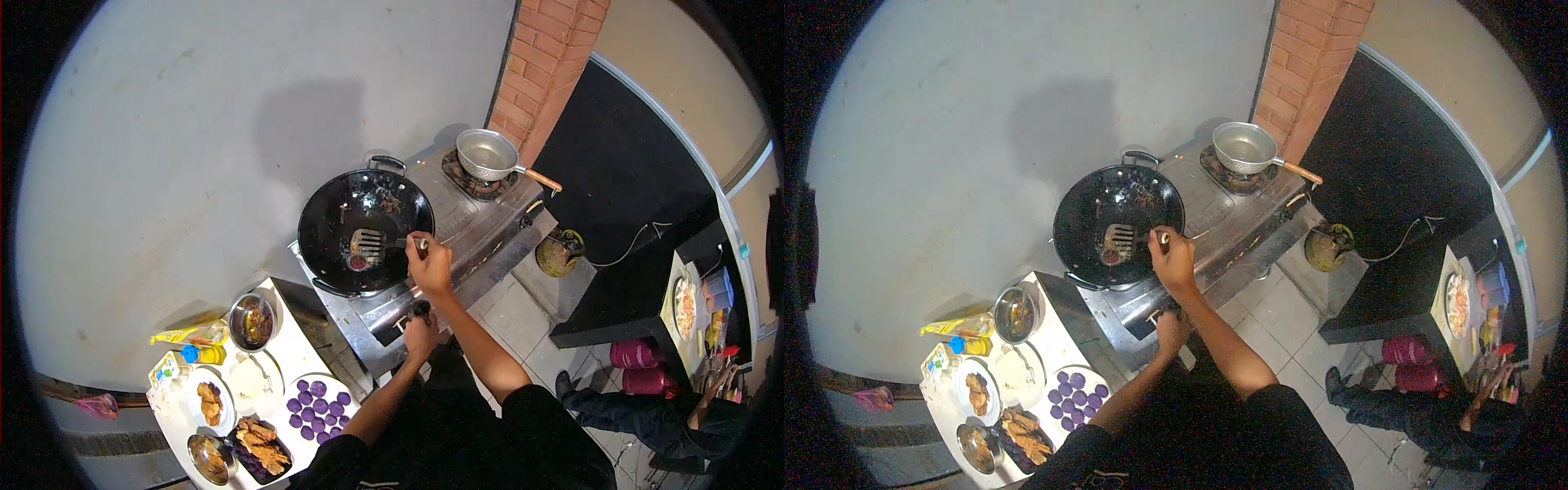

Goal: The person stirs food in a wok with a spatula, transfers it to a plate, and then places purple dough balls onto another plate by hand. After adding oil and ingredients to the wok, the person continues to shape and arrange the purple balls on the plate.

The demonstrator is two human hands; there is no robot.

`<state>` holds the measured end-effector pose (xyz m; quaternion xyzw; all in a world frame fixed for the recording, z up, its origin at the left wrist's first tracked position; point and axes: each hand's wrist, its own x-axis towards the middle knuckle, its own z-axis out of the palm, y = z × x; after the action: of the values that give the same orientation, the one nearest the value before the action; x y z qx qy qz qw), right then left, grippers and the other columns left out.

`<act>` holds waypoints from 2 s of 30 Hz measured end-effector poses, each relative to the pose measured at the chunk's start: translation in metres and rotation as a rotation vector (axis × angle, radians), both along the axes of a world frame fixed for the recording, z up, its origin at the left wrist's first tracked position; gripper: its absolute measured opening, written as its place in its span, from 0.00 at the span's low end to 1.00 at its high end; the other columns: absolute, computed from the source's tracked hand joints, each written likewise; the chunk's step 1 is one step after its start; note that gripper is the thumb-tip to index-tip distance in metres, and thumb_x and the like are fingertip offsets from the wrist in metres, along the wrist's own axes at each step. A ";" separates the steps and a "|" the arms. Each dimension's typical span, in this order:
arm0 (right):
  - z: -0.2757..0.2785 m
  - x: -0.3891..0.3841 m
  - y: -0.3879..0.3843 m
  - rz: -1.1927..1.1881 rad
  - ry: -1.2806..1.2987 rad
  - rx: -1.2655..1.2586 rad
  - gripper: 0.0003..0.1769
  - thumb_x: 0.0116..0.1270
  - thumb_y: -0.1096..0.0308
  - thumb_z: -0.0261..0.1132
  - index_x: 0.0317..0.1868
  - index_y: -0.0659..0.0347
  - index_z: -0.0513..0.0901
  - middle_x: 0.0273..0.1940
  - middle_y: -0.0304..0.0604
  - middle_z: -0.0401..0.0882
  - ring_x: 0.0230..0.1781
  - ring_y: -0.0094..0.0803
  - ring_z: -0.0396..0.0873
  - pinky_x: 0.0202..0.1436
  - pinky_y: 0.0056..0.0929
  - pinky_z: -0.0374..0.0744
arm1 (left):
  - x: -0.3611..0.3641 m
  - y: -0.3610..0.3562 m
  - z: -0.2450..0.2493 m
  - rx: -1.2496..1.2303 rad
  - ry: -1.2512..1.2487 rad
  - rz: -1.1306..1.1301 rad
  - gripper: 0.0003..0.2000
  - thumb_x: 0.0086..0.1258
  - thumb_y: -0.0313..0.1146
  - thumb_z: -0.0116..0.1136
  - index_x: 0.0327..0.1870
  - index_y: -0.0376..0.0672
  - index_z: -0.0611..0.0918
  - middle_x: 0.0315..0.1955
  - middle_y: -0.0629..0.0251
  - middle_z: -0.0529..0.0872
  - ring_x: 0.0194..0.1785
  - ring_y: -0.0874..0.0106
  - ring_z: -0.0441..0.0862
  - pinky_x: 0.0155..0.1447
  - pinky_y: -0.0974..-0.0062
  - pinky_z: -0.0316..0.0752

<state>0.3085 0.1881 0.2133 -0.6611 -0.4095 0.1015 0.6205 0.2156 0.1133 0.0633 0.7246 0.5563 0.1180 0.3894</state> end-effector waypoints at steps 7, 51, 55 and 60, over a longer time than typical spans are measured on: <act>-0.003 -0.002 -0.025 0.061 0.169 0.037 0.09 0.68 0.70 0.65 0.42 0.70 0.82 0.21 0.36 0.78 0.22 0.16 0.74 0.24 0.22 0.72 | -0.002 0.002 0.008 -0.006 -0.015 -0.028 0.22 0.69 0.48 0.54 0.26 0.35 0.86 0.26 0.45 0.86 0.35 0.47 0.85 0.44 0.53 0.79; 0.011 -0.017 -0.018 0.074 0.429 0.008 0.13 0.71 0.68 0.62 0.30 0.69 0.77 0.16 0.40 0.76 0.08 0.25 0.73 0.10 0.26 0.69 | -0.001 0.000 0.000 0.049 0.070 -0.060 0.19 0.65 0.46 0.58 0.29 0.35 0.85 0.29 0.44 0.86 0.38 0.46 0.84 0.45 0.51 0.79; 0.013 -0.014 -0.020 0.051 0.516 0.001 0.14 0.72 0.68 0.61 0.30 0.68 0.75 0.15 0.40 0.74 0.08 0.25 0.72 0.10 0.26 0.70 | 0.000 0.001 0.000 0.010 0.081 -0.026 0.17 0.64 0.44 0.58 0.29 0.35 0.86 0.31 0.43 0.86 0.39 0.46 0.84 0.45 0.52 0.79; 0.014 -0.020 -0.015 0.098 0.519 0.023 0.14 0.72 0.67 0.61 0.30 0.67 0.75 0.15 0.40 0.73 0.08 0.24 0.72 0.10 0.27 0.70 | -0.002 0.000 -0.001 0.053 0.074 -0.067 0.17 0.63 0.44 0.58 0.30 0.34 0.85 0.31 0.41 0.85 0.38 0.45 0.84 0.44 0.51 0.79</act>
<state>0.2884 0.1729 0.2274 -0.5853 -0.2691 0.2930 0.7065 0.2133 0.1133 0.0627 0.7567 0.5425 0.0927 0.3529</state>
